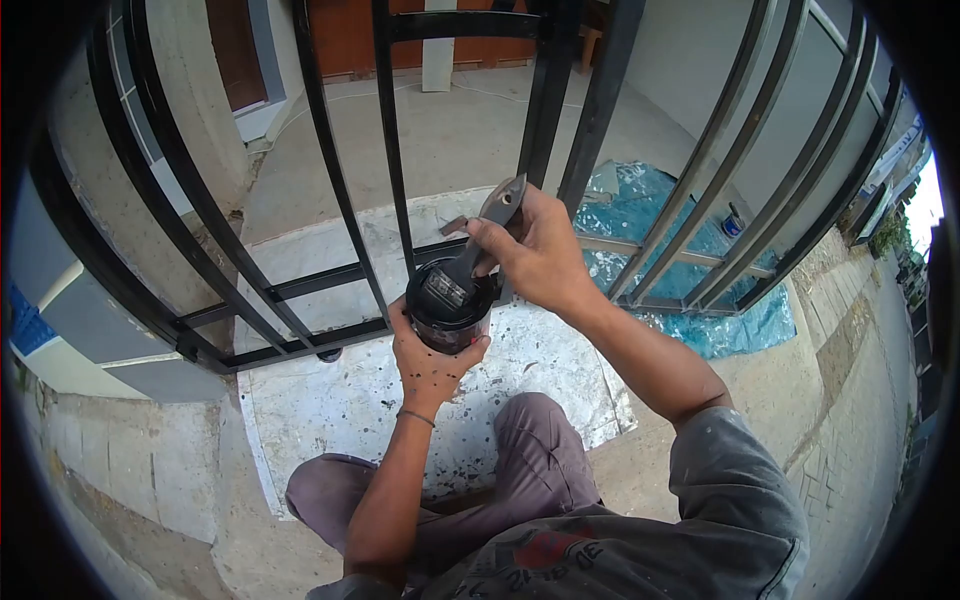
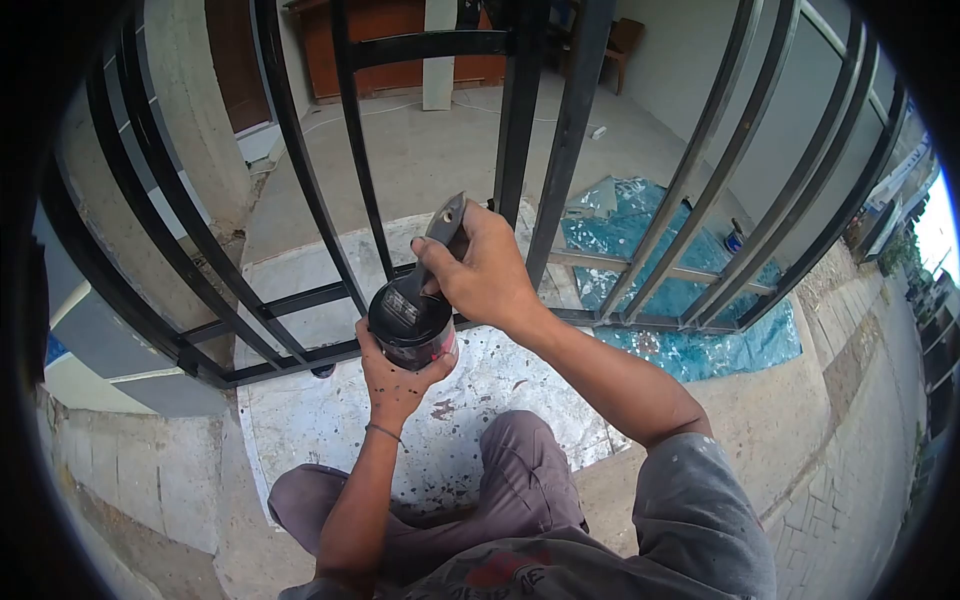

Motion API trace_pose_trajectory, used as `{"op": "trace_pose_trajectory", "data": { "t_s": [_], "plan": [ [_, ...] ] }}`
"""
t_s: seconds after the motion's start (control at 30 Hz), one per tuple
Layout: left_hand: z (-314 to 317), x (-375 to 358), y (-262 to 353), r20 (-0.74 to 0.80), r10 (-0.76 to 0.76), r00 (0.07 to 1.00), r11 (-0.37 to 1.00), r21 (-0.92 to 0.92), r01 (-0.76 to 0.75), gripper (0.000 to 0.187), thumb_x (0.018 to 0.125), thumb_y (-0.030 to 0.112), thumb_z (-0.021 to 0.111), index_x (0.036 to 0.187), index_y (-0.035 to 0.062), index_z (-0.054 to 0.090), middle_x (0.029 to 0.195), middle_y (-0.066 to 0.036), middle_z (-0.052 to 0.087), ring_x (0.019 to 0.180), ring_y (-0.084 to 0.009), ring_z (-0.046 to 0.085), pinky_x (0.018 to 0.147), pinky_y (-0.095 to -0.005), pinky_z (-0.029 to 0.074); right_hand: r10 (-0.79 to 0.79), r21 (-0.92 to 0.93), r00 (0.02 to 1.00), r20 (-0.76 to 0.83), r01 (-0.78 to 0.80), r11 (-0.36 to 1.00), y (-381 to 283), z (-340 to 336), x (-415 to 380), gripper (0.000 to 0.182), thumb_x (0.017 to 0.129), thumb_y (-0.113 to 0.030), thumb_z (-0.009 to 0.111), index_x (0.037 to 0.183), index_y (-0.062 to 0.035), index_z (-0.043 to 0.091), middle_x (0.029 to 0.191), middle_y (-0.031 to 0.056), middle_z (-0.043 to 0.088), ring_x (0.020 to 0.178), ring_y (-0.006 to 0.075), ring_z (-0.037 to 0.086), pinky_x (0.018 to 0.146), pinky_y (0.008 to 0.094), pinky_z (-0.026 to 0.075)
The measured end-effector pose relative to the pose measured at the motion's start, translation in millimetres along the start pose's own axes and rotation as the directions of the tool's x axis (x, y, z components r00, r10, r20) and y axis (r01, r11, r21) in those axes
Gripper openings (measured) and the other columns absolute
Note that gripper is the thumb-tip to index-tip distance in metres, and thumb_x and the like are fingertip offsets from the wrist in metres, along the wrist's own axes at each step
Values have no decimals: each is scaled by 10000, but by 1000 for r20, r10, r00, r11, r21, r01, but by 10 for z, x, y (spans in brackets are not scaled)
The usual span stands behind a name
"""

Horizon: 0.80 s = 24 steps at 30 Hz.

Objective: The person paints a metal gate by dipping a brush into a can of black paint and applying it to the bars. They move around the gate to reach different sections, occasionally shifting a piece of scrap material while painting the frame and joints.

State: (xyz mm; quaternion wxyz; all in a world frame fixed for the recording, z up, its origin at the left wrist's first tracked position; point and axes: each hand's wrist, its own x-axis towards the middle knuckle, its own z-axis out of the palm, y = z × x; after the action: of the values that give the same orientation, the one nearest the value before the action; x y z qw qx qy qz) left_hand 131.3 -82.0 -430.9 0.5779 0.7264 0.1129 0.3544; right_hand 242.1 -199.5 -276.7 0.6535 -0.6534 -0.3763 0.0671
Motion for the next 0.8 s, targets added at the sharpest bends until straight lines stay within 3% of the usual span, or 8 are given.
{"op": "trace_pose_trajectory", "data": {
  "t_s": [0.07, 0.27, 0.43, 0.57, 0.63, 0.8],
  "plan": [
    [-2, 11, -95, -17, 47, 999, 998, 30, -47, 995, 650, 273, 994, 1388, 15, 379, 1280, -216, 637, 1163, -309, 694, 1006, -414, 561, 53, 51, 997, -59, -50, 997, 66, -82, 19, 182, 988, -64, 707, 999, 70, 585, 805, 130, 694, 651, 183, 727, 571, 288, 586],
    [-10, -2, -40, -41, 19, 999, 998, 67, -17, 1035, 629, 302, 1010, 1398, 15, 379, 1333, -186, 589, 1230, -293, 644, 1066, -408, 526, 199, 243, 940, -278, -131, 961, 490, -315, -86, 182, 983, -48, 703, 1007, 104, 605, 847, 180, 714, 657, 225, 743, 592, 313, 647],
    [-40, -18, -119, -23, 12, 1000, 999, 40, -11, 1034, 671, 272, 987, 1471, 21, 381, 1429, -165, 523, 1321, -308, 574, 1168, -431, 445, 310, 478, 842, -442, -71, 875, 736, -332, -245, 210, 979, -42, 698, 1035, 125, 584, 874, 199, 696, 647, 243, 736, 570, 325, 648],
    [-46, -19, -187, -16, 57, 998, 998, 14, -57, 1090, 675, 263, 985, 1531, 24, 354, 1451, -172, 513, 1355, -317, 543, 1200, -433, 410, 392, 611, 804, -448, -45, 790, 929, -367, -335, 203, 985, -40, 694, 1056, 115, 583, 917, 195, 695, 693, 251, 741, 571, 337, 654],
    [-54, -29, -223, -29, 83, 996, 996, 15, -83, 1033, 710, 176, 964, 1546, 35, 375, 1460, -146, 529, 1351, -282, 548, 1217, -421, 409, 409, 644, 803, -434, -41, 764, 944, -390, -392, 172, 995, -38, 681, 1058, 97, 595, 940, 182, 701, 720, 248, 744, 581, 335, 656],
    [-61, 0, -194, -70, 53, 996, 999, -5, -54, 1033, 717, 216, 962, 1551, 52, 374, 1456, -137, 530, 1360, -280, 536, 1201, -416, 400, 533, 729, 722, -441, -59, 682, 1167, -426, -485, 121, 1002, -28, 658, 1068, 67, 622, 941, 148, 694, 682, 219, 714, 590, 311, 651]
  ]
}}
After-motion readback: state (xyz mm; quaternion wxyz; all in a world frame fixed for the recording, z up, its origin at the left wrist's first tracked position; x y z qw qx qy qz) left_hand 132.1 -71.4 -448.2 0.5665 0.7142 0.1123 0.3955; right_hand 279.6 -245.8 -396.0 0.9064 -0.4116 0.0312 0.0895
